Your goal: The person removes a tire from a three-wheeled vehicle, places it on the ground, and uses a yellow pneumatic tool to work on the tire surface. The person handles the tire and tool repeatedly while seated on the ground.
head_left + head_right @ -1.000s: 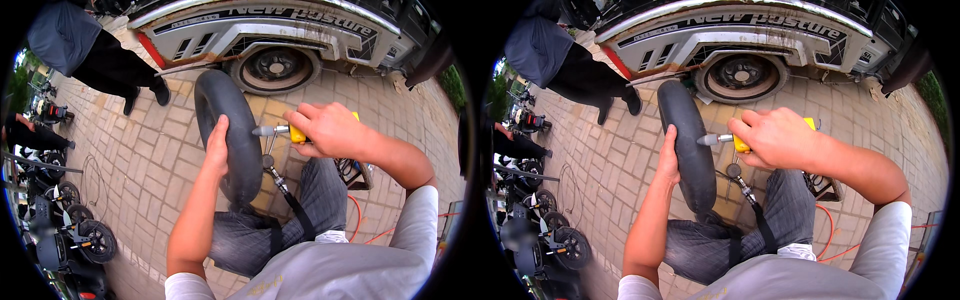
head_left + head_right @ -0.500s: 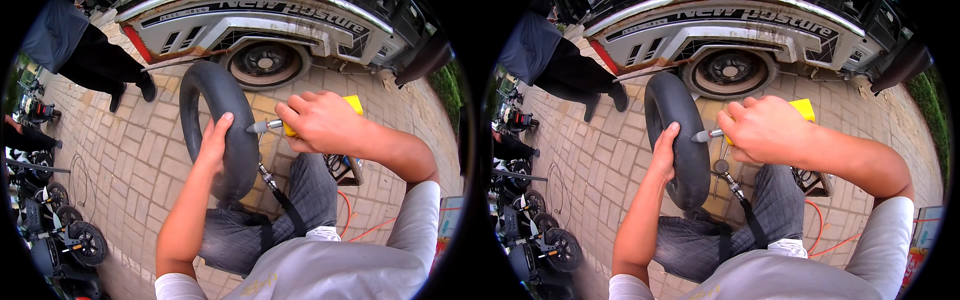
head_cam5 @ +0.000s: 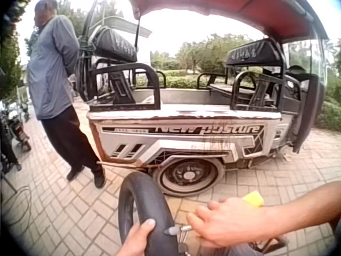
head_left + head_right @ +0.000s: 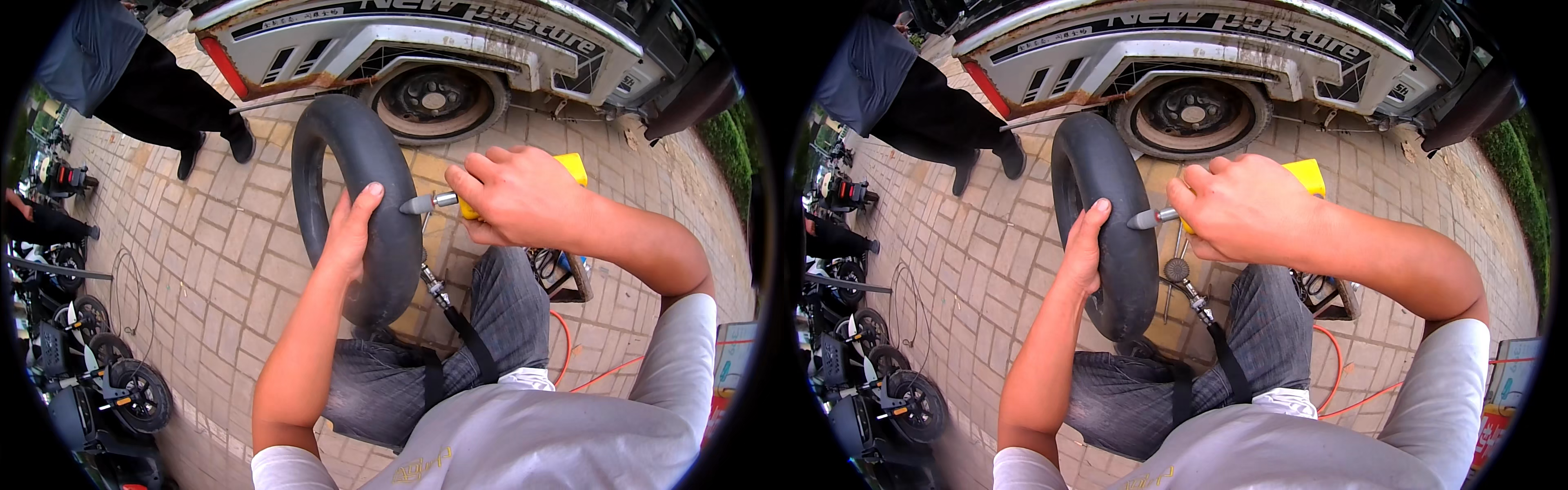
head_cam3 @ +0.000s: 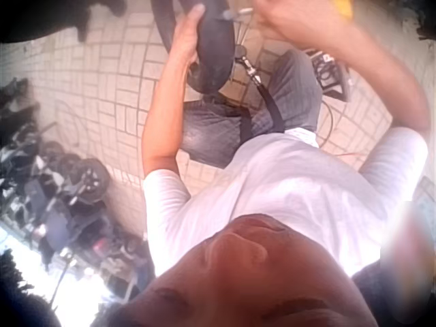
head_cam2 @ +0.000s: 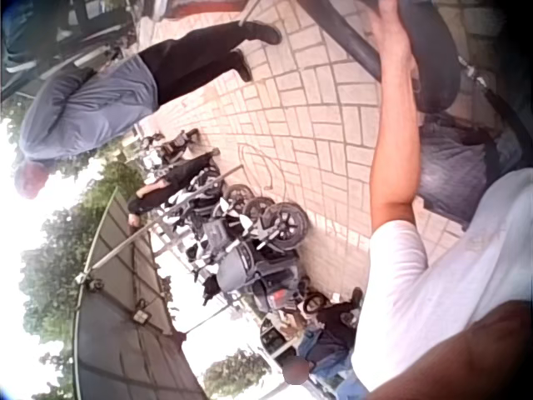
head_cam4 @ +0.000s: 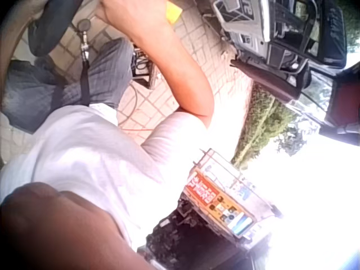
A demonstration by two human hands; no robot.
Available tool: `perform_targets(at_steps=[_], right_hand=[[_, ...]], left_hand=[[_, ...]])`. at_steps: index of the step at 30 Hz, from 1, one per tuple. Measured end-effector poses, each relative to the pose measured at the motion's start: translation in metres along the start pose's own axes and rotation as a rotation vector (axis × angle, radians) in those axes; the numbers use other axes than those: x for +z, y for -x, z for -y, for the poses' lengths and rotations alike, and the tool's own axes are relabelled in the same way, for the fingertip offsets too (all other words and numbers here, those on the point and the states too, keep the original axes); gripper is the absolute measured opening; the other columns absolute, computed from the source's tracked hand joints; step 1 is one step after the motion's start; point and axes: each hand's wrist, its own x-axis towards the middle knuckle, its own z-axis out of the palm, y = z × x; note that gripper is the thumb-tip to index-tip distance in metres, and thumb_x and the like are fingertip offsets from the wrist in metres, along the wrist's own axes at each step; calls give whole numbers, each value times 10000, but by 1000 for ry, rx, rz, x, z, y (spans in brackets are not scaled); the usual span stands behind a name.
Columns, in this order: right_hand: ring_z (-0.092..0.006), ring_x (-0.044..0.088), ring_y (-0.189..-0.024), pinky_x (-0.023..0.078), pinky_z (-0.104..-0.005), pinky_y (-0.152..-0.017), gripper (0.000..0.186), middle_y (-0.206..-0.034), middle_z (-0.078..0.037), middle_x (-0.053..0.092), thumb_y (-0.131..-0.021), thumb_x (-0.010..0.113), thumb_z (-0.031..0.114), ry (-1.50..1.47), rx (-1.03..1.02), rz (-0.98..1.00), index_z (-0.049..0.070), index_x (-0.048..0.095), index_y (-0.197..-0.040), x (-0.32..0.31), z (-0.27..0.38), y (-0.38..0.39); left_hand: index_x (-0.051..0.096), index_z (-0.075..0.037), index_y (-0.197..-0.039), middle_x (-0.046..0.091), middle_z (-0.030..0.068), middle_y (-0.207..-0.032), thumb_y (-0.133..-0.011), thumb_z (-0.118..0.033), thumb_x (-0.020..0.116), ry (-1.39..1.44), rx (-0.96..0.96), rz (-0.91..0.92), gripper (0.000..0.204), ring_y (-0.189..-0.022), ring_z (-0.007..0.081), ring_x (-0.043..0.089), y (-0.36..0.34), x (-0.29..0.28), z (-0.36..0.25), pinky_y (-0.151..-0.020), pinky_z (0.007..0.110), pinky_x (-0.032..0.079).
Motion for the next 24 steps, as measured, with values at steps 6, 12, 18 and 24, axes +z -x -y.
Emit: perform_targets(at_steps=[6, 12, 18, 24], right_hand=[[-257, 659, -688, 541, -362, -555, 296, -739, -94, 589, -704, 692, 246, -1, 9, 11, 23, 564, -850, -2, 1, -2], [-253, 656, -683, 540, -357, -554, 309, -738, -93, 590, -696, 702, 247, -9, 1, 19, 20, 560, -850, -2, -1, 0], [-256, 656, -686, 540, -355, -563, 340, -745, -95, 590, -695, 713, 268, -13, 5, 20, 14, 562, -863, 0, -3, 3], [-263, 654, -679, 536, -359, -555, 332, -740, -98, 583, -703, 701, 262, -18, 6, 8, 10, 562, -869, 3, -3, 4]], left_hand=[[486, -11, -1271, 613, 149, -1115, -894, -477, 602, -9, 9, 10, 611, -970, 220, 642, 0, 2, -2, -833, 357, 549], [400, -52, -1390, 566, 142, -1212, -904, -395, 605, 11, -37, 38, 629, -1034, 231, 612, 0, 1, -2, -854, 378, 536], [394, -51, -1396, 566, 141, -1208, -896, -416, 610, 5, -31, 18, 656, -1038, 231, 609, 0, 1, -2, -853, 379, 537], [401, -42, -1380, 569, 145, -1194, -896, -419, 611, 13, -35, 43, 649, -1024, 235, 615, -1, -1, -1, -839, 379, 544]])
